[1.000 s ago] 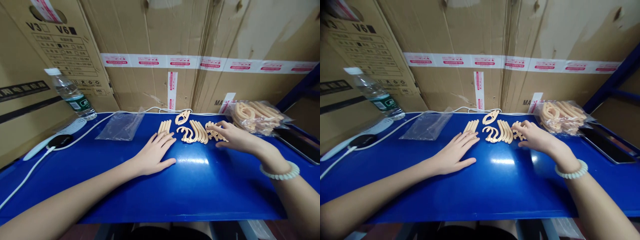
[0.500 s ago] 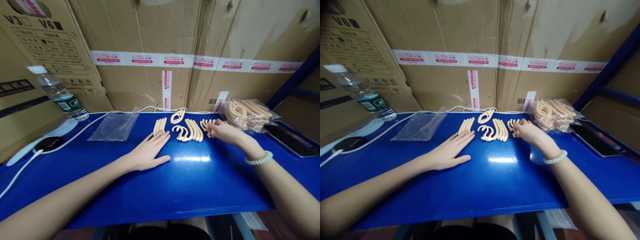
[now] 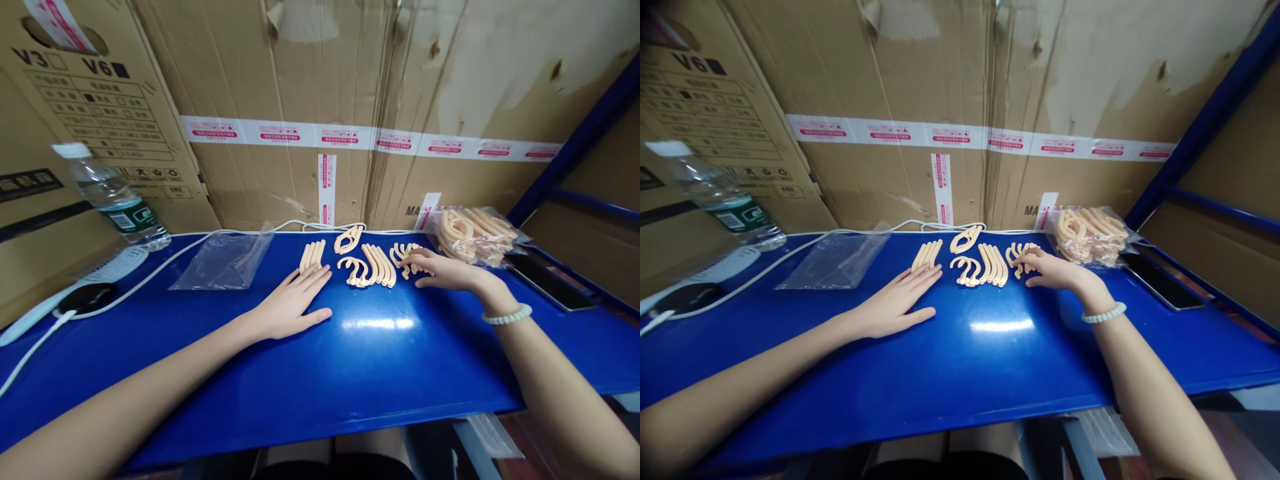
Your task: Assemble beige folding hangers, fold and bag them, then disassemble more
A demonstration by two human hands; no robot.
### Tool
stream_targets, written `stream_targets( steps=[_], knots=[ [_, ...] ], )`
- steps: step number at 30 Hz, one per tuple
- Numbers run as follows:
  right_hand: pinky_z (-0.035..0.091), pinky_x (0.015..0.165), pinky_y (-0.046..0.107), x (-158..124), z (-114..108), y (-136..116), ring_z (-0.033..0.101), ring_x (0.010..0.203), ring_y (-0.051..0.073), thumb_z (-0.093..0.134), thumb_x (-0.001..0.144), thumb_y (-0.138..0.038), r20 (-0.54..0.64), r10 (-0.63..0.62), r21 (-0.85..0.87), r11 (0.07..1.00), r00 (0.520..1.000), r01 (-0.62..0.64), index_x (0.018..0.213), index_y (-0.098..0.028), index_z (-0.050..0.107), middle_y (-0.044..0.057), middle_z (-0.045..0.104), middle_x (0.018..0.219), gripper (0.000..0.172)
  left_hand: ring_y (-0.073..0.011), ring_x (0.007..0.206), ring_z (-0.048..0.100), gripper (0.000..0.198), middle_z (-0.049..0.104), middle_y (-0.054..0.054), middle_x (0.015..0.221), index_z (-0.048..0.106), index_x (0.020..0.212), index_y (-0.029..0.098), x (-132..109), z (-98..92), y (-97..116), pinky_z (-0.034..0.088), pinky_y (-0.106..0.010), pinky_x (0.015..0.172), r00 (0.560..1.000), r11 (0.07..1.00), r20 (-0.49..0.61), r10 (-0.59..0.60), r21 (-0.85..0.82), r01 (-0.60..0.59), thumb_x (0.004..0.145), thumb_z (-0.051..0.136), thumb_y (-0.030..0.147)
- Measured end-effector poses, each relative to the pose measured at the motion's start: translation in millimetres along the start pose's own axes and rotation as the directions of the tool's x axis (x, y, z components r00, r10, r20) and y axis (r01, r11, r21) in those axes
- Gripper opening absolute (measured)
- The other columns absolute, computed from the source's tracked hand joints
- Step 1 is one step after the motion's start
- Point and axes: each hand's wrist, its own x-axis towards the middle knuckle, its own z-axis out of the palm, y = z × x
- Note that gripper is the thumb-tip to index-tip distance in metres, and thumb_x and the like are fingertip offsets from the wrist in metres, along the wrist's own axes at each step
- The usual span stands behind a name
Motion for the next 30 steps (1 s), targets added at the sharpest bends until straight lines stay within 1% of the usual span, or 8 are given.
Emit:
stream_targets(
  steps=[5,11,13,16,19,25,28,30],
  knots=[
    [0.035,0.119,0.048,-3,3,-7,0.045,0.141,0.03,0.065,0.083,-0.023,-0.018,-0.018,0.027,0.999,1.0,0.018,0.141,-0.029,0.057,0.012,0.045,0.15,0.059,-0.032,0.154,0.021,0.073,0.023,-0.011,0.165,0.024,0.16,0.021,0,-0.4,1,0.024,-0.054,0.124,1.0,1.0,0.01,-0.001,-0.002,0.001,0.102,0.038,0.062],
    [0.032,0.12,0.049,-7,3,-10,0.038,0.147,0.032,0.061,0.087,-0.023,0.013,-0.025,0.021,0.999,1.0,0.025,0.134,-0.026,0.063,0.012,0.043,0.155,0.047,-0.0324,0.153,0.022,0.073,0.024,-0.013,0.165,0.026,0.16,0.019,1,-1.9,3,0.025,-0.055,0.123,1.0,1.0,0.017,-0.018,-0.004,0.018,0.102,0.037,0.062],
    [0.034,0.119,0.05,-5,4,-6,0.041,0.145,0.032,0.059,0.088,-0.026,-0.006,-0.037,0.033,0.999,0.999,0.038,0.132,-0.022,0.064,0.014,0.048,0.151,0.045,-0.032,0.154,0.021,0.073,0.022,-0.013,0.165,0.025,0.16,0.019,2,-3.1,4,0.024,-0.054,0.124,0.999,1.0,0.031,-0.024,-0.009,0.024,0.102,0.036,0.062],
    [0.042,0.113,0.049,-3,4,3,0.056,0.13,0.029,0.055,0.089,-0.027,-0.068,-0.024,0.044,0.999,0.997,0.027,0.121,-0.02,0.068,0.014,0.061,0.135,0.035,-0.0314,0.154,0.02,0.074,0.021,-0.013,0.166,0.024,0.16,0.018,2,-4.9,6,0.022,-0.054,0.124,0.998,0.999,0.055,-0.036,-0.016,0.037,0.102,0.035,0.062],
    [0.05,0.105,0.046,-3,2,8,0.064,0.116,0.027,0.051,0.09,-0.025,-0.113,0.021,0.037,0.999,0.993,-0.016,0.115,-0.017,0.066,0.015,0.065,0.124,0.03,-0.032,0.154,0.02,0.074,0.022,-0.014,0.165,0.025,0.16,0.017,2,-5.5,6,0.022,-0.054,0.124,0.998,0.999,0.051,-0.04,-0.017,0.041,0.102,0.035,0.062],
    [0.046,0.109,0.047,-5,-4,2,0.058,0.125,0.028,0.046,0.093,-0.02,-0.218,0.025,0.021,1.0,0.976,-0.021,0.111,-0.018,0.065,0.016,0.063,0.127,0.027,-0.0314,0.155,0.016,0.073,0.019,-0.013,0.167,0.024,0.16,0.017,2,-5.3,6,0.021,-0.054,0.125,0.998,0.998,0.038,-0.045,-0.033,0.046,0.102,0.037,0.06],
    [0.045,0.109,0.051,0,-3,-5,0.056,0.127,0.031,0.042,0.094,-0.019,-0.339,0.029,0.014,1.0,0.94,-0.025,0.114,-0.015,0.064,0.02,0.057,0.135,0.03,-0.0326,0.155,0.016,0.071,0.019,-0.014,0.167,0.025,0.159,0.017,1,-6.1,8,0.02,-0.059,0.124,0.999,0.999,-0.007,-0.042,-0.022,0.042,0.102,0.042,0.056],
    [0.047,0.107,0.05,4,0,-12,0.059,0.123,0.03,0.042,0.096,-0.021,-0.419,-0.005,0.008,1.0,0.908,0.01,0.116,-0.016,0.063,0.019,0.059,0.132,0.029,-0.0329,0.154,0.02,0.069,0.023,-0.014,0.166,0.027,0.158,0.017,1,-6.8,9,0.02,-0.06,0.123,0.999,1.0,-0.048,-0.016,-0.005,0.016,0.101,0.045,0.051]
  ],
)
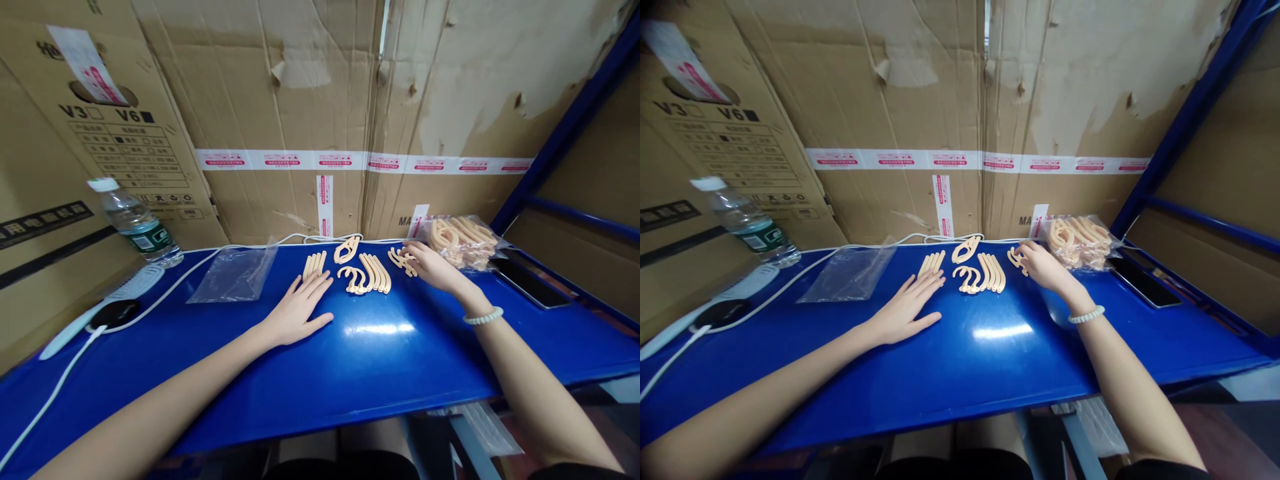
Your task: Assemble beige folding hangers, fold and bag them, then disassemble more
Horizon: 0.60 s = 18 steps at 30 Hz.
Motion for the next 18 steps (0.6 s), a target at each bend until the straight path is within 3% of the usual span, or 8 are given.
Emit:
stream_targets(
  steps=[3,6,10,14,18],
  knots=[
    [0.051,0.099,0.048,4,10,-13,0.063,0.112,0.029,0.047,0.096,-0.023,-0.097,-0.107,-0.003,0.994,0.989,0.107,0.113,-0.018,0.064,0.015,0.067,0.117,0.024,-0.0329,0.151,0.029,0.062,0.035,-0.014,0.161,0.036,0.154,0.017,-1,-1.0,2,0.022,-0.06,0.123,0.993,0.996,-0.081,0.086,0.043,-0.083,0.101,0.048,0.045],
    [0.053,0.095,0.046,14,22,-26,0.065,0.106,0.029,0.052,0.094,-0.021,-0.1,-0.152,-0.02,0.988,0.983,0.15,0.11,-0.018,0.066,0.013,0.071,0.11,0.021,-0.0333,0.145,0.04,0.045,0.051,-0.014,0.151,0.053,0.141,0.017,-1,-1.3,5,0.028,-0.059,0.12,0.963,0.978,-0.178,0.2,0.1,-0.185,0.101,0.051,0.037],
    [0.054,0.093,0.039,43,31,-40,0.068,0.105,0.026,0.054,0.095,-0.019,-0.031,-0.165,-0.031,0.986,0.986,0.165,0.113,-0.015,0.067,0.013,0.073,0.113,0.023,-0.0282,0.125,0.059,0.027,0.069,-0.011,0.128,0.064,0.123,0.015,0,-0.2,14,0.04,-0.052,0.112,0.864,0.899,-0.262,0.43,0.211,-0.384,0.102,0.05,0.022],
    [0.052,0.096,0.036,89,32,-46,0.068,0.111,0.027,0.059,0.089,-0.009,0.082,-0.177,-0.094,0.978,0.981,0.184,0.121,-0.013,0.067,0.016,0.072,0.121,0.033,-0.0226,0.109,0.066,0.025,0.074,-0.008,0.113,0.066,0.115,0.014,1,-1.1,24,0.048,-0.043,0.103,0.745,0.78,-0.257,0.616,0.331,-0.531,0.101,0.046,0.009],
    [0.05,0.095,0.037,132,37,-47,0.066,0.113,0.029,0.06,0.083,0.0,0.205,-0.188,-0.171,0.959,0.96,0.224,0.128,-0.012,0.065,0.019,0.071,0.122,0.047,-0.0214,0.103,0.067,0.023,0.075,-0.008,0.109,0.067,0.109,0.013,3,-4.4,26,0.052,-0.038,0.095,0.731,0.773,-0.272,0.625,0.344,-0.533,0.102,0.045,0.009]
  ],
)
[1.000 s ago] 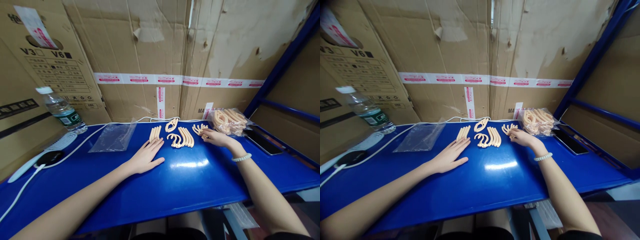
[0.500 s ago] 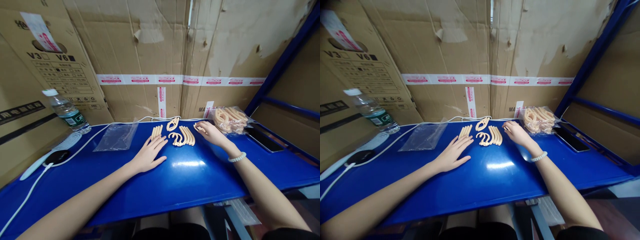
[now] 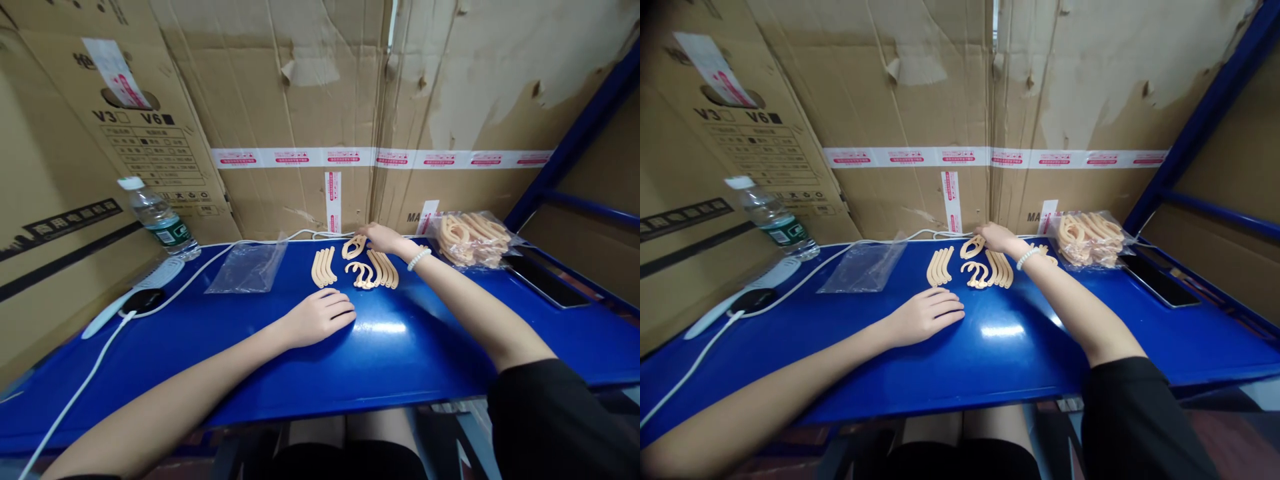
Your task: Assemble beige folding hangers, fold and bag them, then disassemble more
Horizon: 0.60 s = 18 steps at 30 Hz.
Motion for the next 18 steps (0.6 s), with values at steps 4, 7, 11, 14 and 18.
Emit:
stream_targets(
  steps=[4,7,11,14,18],
  knots=[
    [0.048,0.096,0.034,22,9,2,0.062,0.118,0.026,0.059,0.08,0.002,0.09,-0.05,-0.052,0.997,0.995,0.055,0.132,-0.019,0.064,0.014,0.065,0.129,0.056,-0.0216,0.102,0.068,0.021,0.075,-0.009,0.107,0.068,0.108,0.013,-1,1.0,-2,0.053,-0.037,0.092,1.0,0.999,0.004,-0.024,-0.038,0.024,0.102,0.047,0.011],
    [0.048,0.095,0.038,26,14,3,0.056,0.124,0.03,0.058,0.082,-0.001,0.109,-0.032,-0.086,0.995,0.994,0.041,0.133,-0.021,0.064,0.017,0.059,0.132,0.055,-0.0216,0.102,0.068,0.021,0.075,-0.009,0.107,0.068,0.108,0.013,-3,2.8,-3,0.053,-0.036,0.091,0.999,0.997,0.009,-0.035,-0.064,0.035,0.102,0.048,0.011],
    [0.048,0.094,0.041,28,8,6,0.054,0.125,0.035,0.065,0.081,-0.009,0.097,-0.006,-0.092,0.996,0.995,0.015,0.128,-0.019,0.066,0.019,0.056,0.133,0.049,-0.021,0.102,0.068,0.026,0.075,-0.008,0.108,0.068,0.108,0.013,-3,3.0,-3,0.054,-0.035,0.09,0.998,0.994,0.017,-0.059,-0.096,0.06,0.103,0.042,0.012],
    [0.047,0.095,0.04,28,-5,10,0.056,0.122,0.035,0.076,0.073,-0.015,0.06,-0.011,-0.058,0.998,0.998,0.014,0.124,-0.016,0.066,0.018,0.059,0.131,0.052,-0.0213,0.101,0.068,0.026,0.076,-0.007,0.107,0.067,0.108,0.014,-2,1.7,-3,0.054,-0.036,0.089,0.998,0.993,0.003,-0.064,-0.101,0.064,0.103,0.041,0.012],
    [0.05,0.089,0.036,11,-24,11,0.065,0.108,0.028,0.075,0.077,-0.017,-0.023,0.012,0.027,1.0,1.0,-0.011,0.129,-0.015,0.06,0.014,0.068,0.121,0.054,-0.023,0.104,0.069,0.024,0.075,-0.009,0.11,0.065,0.116,0.015,-3,-2.4,-3,0.056,-0.038,0.09,0.988,0.979,-0.059,-0.144,-0.154,0.134,0.099,0.049,0.013]
  ],
)
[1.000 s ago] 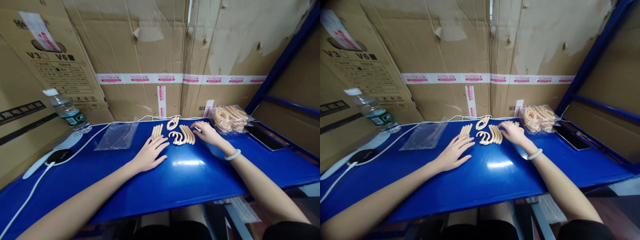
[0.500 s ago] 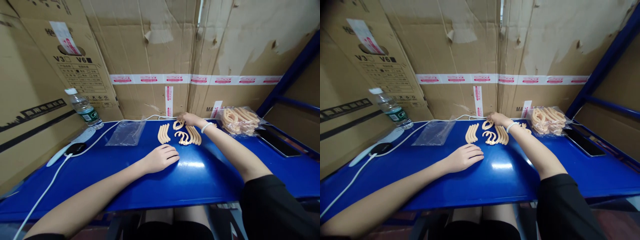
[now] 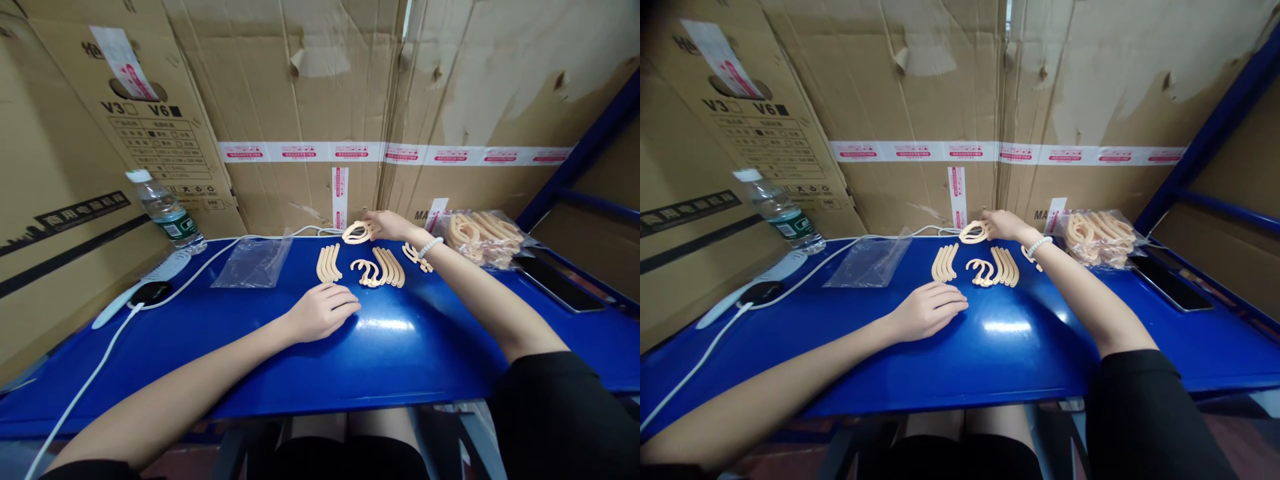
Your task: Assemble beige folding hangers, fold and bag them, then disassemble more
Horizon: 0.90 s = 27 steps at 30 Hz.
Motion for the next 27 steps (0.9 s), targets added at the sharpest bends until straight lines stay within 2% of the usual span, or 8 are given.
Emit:
stream_targets(
  steps=[3,5,8,13,17,20,23,27],
  knots=[
    [0.051,0.091,0.035,-34,-10,-9,0.065,0.109,0.025,0.074,0.082,-0.02,-0.103,-0.042,0.091,0.995,0.994,0.051,0.131,-0.017,0.058,0.012,0.068,0.123,0.052,-0.0212,0.103,0.068,0.027,0.07,-0.011,0.119,0.062,0.123,0.017,2,-6.5,3,0.055,-0.037,0.092,0.958,0.965,-0.152,-0.244,-0.141,0.223,0.098,0.052,0.014],
    [0.052,0.088,0.036,-63,-14,-23,0.066,0.102,0.025,0.075,0.083,-0.023,-0.222,-0.128,0.21,0.962,0.967,0.175,0.128,-0.018,0.062,0.01,0.069,0.113,0.047,-0.0154,0.085,0.067,0.03,0.066,-0.012,0.123,0.059,0.127,0.017,6,-11.8,7,0.057,-0.033,0.084,0.851,0.874,-0.238,-0.468,-0.267,0.405,0.097,0.054,0.016],
    [0.053,0.082,0.035,-105,-15,-55,0.065,0.093,0.022,0.07,0.088,-0.02,-0.215,-0.181,0.277,0.931,0.96,0.237,0.133,-0.022,0.063,0.009,0.065,0.108,0.046,-0.0073,0.057,0.052,0.036,0.065,-0.01,0.119,0.057,0.13,0.018,13,-17.0,16,0.054,-0.026,0.066,0.699,0.723,-0.234,-0.676,-0.393,0.569,0.094,0.06,0.022],
    [0.055,0.087,0.036,-143,-5,-106,0.065,0.1,0.021,0.054,0.094,-0.009,-0.191,-0.246,0.438,0.845,0.95,0.307,0.134,-0.026,0.062,0.008,0.065,0.109,0.044,-0.0075,0.05,0.049,0.041,0.071,0.0,0.088,0.063,0.129,0.02,18,-9.3,32,0.047,-0.021,0.056,0.707,0.611,0.038,-0.707,-0.471,0.636,0.089,0.068,0.03],
    [0.058,0.087,0.039,-151,7,-119,0.066,0.101,0.022,0.057,0.095,-0.014,-0.23,-0.111,0.567,0.792,0.967,0.226,0.142,-0.027,0.054,0.01,0.066,0.12,0.05,-0.0086,0.052,0.053,0.027,0.068,0.002,0.074,0.07,0.116,0.02,10,0.1,33,0.047,-0.021,0.058,0.683,0.593,0.06,-0.728,-0.447,0.67,0.092,0.064,0.028],
    [0.062,0.068,0.032,-151,12,-122,0.068,0.08,0.017,0.061,0.095,-0.023,-0.176,0.056,0.748,0.656,0.983,0.096,0.148,-0.029,0.045,0.008,0.068,0.114,0.056,-0.009,0.053,0.057,0.02,0.069,0.001,0.075,0.069,0.109,0.019,5,4.0,31,0.048,-0.021,0.057,0.653,0.551,0.055,-0.756,-0.485,0.679,0.091,0.064,0.026],
    [0.061,0.054,0.028,-150,14,-123,0.066,0.067,0.015,0.065,0.092,-0.034,-0.073,0.186,0.885,0.464,0.98,-0.022,0.139,-0.027,0.054,0.004,0.068,0.099,0.049,-0.0102,0.054,0.063,0.018,0.07,0.001,0.077,0.062,0.106,0.018,4,5.9,31,0.051,-0.021,0.055,0.588,0.43,0.085,-0.805,-0.599,0.676,0.09,0.065,0.026],
    [0.063,0.06,0.029,-146,15,-117,0.07,0.064,0.016,0.073,0.085,-0.042,0.056,0.296,0.934,0.322,0.953,-0.155,0.096,-0.02,0.069,0.003,0.071,0.085,0.025,-0.0121,0.056,0.067,0.02,0.069,0.0,0.08,0.053,0.099,0.019,5,5.3,28,0.054,-0.022,0.053,0.478,0.25,0.111,-0.871,-0.738,0.627,0.09,0.066,0.031]
  ],
)
